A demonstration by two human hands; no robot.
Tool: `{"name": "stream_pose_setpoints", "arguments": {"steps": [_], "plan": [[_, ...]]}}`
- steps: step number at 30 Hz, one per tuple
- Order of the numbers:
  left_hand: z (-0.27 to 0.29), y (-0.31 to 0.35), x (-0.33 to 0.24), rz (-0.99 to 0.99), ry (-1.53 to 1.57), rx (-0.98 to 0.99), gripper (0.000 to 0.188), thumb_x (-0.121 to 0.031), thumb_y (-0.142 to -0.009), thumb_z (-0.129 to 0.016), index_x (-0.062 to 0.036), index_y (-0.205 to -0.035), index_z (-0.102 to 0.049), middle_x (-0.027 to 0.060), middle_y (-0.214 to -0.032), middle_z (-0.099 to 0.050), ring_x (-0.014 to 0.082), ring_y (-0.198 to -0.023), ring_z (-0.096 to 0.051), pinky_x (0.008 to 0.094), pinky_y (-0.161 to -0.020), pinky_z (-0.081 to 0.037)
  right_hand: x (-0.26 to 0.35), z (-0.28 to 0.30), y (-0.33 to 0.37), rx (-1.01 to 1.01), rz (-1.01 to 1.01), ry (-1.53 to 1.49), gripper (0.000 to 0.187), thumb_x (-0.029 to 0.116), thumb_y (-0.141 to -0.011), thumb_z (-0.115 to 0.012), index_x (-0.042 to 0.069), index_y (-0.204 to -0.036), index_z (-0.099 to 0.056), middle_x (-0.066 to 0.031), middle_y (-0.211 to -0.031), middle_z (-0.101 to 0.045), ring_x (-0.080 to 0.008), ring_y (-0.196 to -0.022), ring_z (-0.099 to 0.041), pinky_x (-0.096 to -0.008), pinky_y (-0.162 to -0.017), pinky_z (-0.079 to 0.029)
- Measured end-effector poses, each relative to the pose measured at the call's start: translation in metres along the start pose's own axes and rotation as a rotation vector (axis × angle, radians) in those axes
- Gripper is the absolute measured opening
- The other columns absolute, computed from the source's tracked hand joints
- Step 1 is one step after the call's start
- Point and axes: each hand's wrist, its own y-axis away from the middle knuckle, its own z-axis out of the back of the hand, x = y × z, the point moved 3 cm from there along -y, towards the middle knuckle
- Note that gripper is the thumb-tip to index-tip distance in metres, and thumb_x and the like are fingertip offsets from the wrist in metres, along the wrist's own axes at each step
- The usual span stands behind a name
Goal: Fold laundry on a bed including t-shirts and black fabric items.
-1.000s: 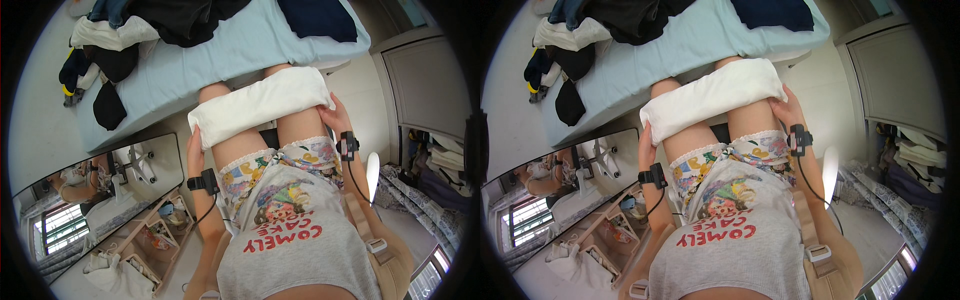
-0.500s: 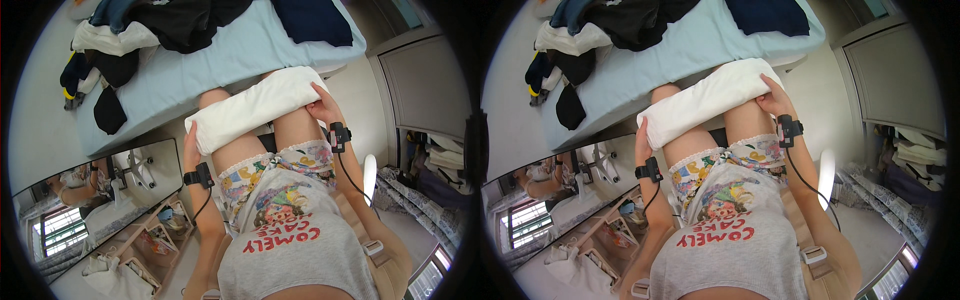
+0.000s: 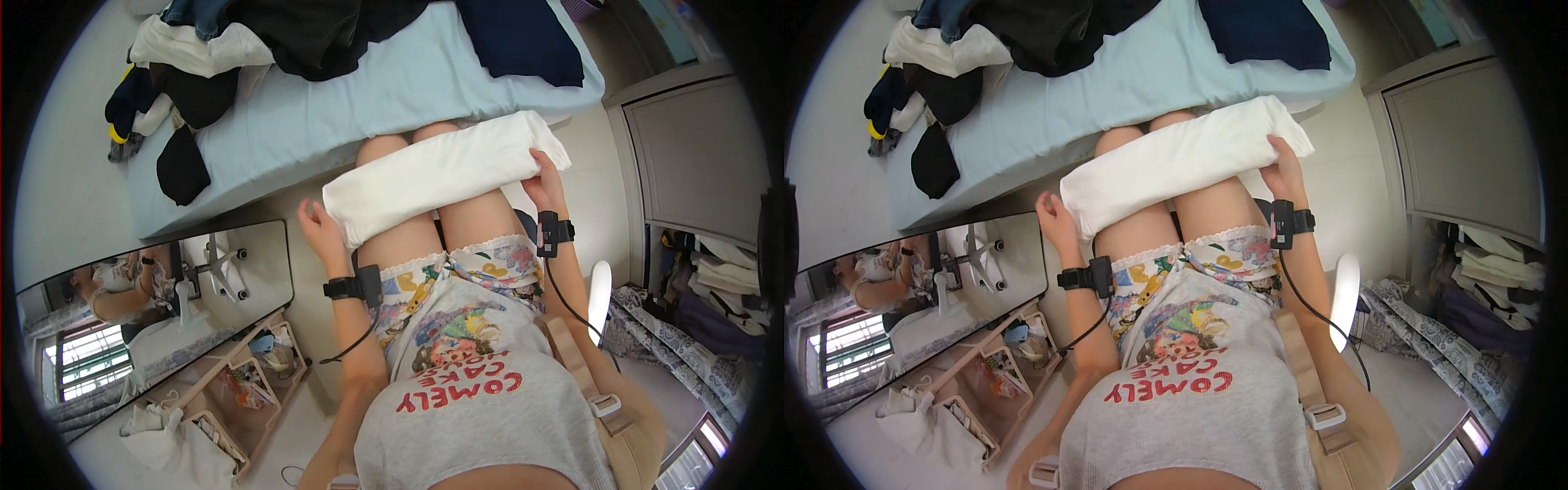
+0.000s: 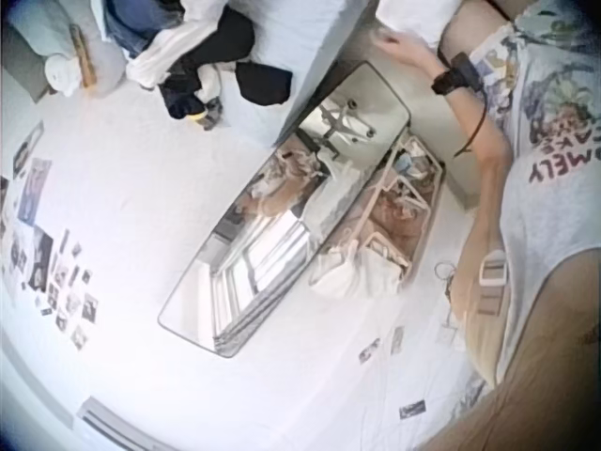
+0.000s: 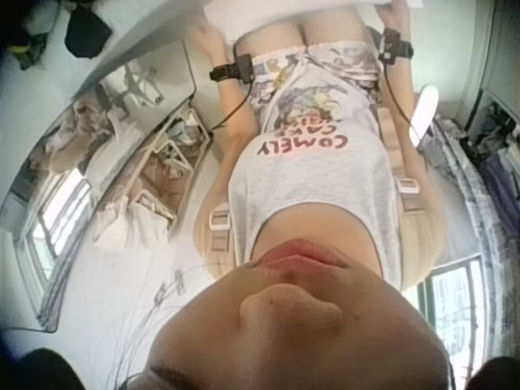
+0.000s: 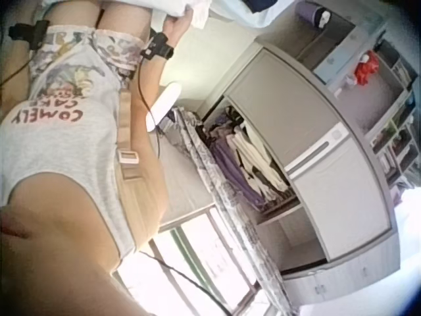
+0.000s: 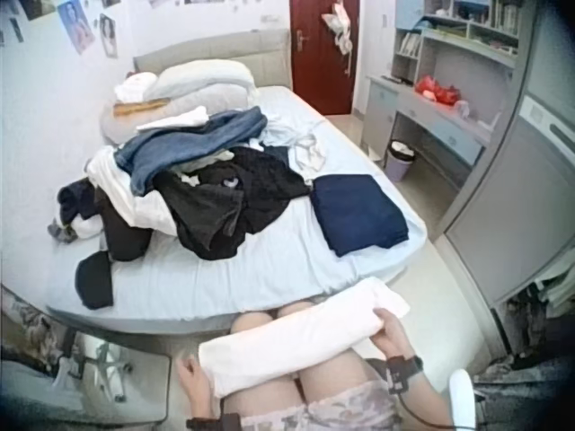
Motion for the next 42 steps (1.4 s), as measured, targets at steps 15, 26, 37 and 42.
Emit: {"name": "stream_pose_setpoints", "arguments": {"steps": [15,26,37,42], "plan": [[-0.148,0.135,-0.121,-1.017,-0.468,0.385,0.06,-0.035,-0.089,-0.05,0.0006,-0.136,-0.036,0.0212,-0.143,-0.031,0.0396,-0.133,-0.026,0.0527,-0.107,-0.02,0.018,-0.086,0.074,0.129,0.707,0.456,0.031,0.006,-0.084,-0.061,0.001,-0.114,-0.054,-0.0056,-0.108,-0.061,-0.0133,-0.097,-0.056,-0.0269,-0.085,-0.043],[-0.088,0.108,-0.1,0.039,1.039,0.782,0.057,-0.014,-0.092,-0.043,0.0004,-0.142,-0.018,0.0186,-0.141,-0.033,0.0273,-0.125,-0.041,0.039,-0.102,-0.038,-0.022,-0.127,0.129,0.664,1.188,1.31,0.038,-0.004,-0.061,-0.058,0.01,-0.097,-0.064,-0.0057,-0.106,-0.064,-0.0264,-0.103,-0.056,-0.0379,-0.093,-0.038],[-0.088,0.063,-0.095,-0.269,0.515,0.585,0.056,0.001,-0.086,-0.053,-0.0025,-0.138,-0.032,0.0184,-0.134,-0.042,0.0242,-0.114,-0.05,0.0301,-0.092,-0.042,-0.054,-0.117,0.131,0.997,1.106,1.629,0.031,0.01,-0.071,-0.067,0.011,-0.101,-0.063,-0.0062,-0.124,-0.054,-0.0255,-0.118,-0.047,-0.0437,-0.1,-0.035],[-0.077,0.067,-0.115,-0.283,0.386,0.553,0.052,0.001,-0.083,-0.054,-0.0035,-0.133,-0.041,0.0173,-0.132,-0.043,0.0274,-0.118,-0.046,0.0367,-0.098,-0.037,-0.038,-0.113,0.116,0.827,0.957,1.37,0.03,0.012,-0.072,-0.067,0.009,-0.101,-0.062,-0.0092,-0.117,-0.056,-0.0278,-0.115,-0.047,-0.0416,-0.098,-0.035]]}}
